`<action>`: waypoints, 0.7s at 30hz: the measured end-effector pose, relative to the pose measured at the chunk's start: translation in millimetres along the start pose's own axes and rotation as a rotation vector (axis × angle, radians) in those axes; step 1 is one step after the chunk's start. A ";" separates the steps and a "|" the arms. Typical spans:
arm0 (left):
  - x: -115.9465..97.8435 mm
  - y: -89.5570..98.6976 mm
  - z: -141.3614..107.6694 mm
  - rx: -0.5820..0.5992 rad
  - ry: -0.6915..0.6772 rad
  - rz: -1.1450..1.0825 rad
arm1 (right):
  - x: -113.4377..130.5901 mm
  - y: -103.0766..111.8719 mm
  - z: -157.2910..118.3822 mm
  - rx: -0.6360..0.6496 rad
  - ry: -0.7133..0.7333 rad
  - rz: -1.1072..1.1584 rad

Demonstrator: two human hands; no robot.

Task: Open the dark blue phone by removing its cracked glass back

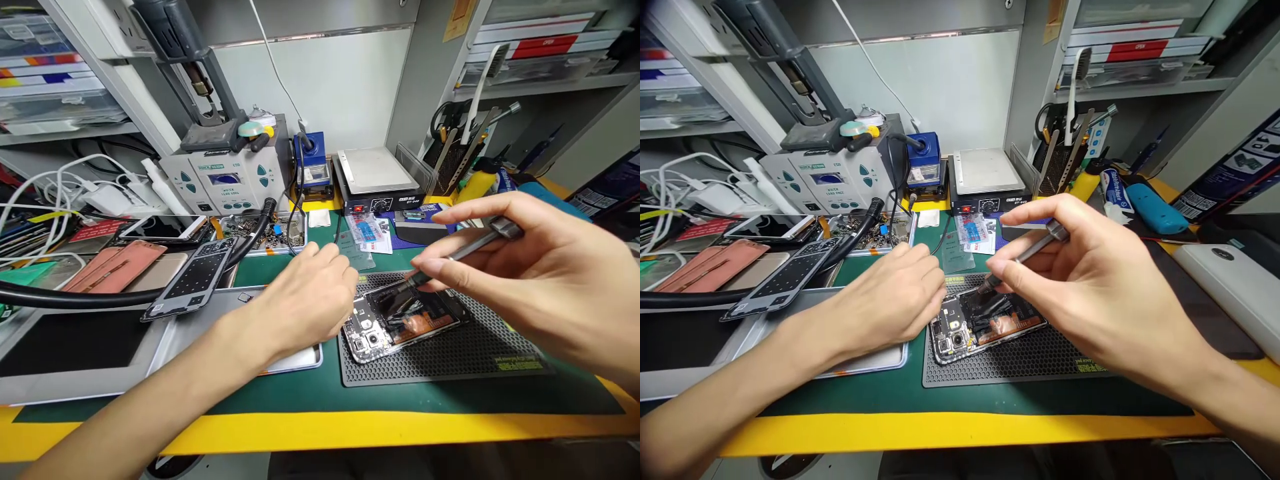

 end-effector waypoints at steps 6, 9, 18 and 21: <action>54.7 8.1 -46.0 0.060 0.265 -0.169 | 6.7 -34.9 -0.9 0.185 -0.007 0.073; 61.6 1.8 -74.4 0.103 0.347 -0.205 | 4.8 -45.1 -0.2 0.257 0.021 0.048; 40.6 8.4 -83.9 -0.015 0.283 -0.316 | 9.3 -55.3 1.7 0.307 0.081 -0.030; 26.4 14.1 -81.0 -0.059 0.268 -0.391 | 11.0 -56.3 2.3 0.303 0.097 -0.067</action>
Point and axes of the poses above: each hand's wrist, its own z-axis towards the middle knuckle, its own y-axis out of the back of the hand, x = y × z, the point moved 7 cm from there along z, towards the middle knuckle, and after that the axes turned 9 degrees about y, right-handed, at the moved point
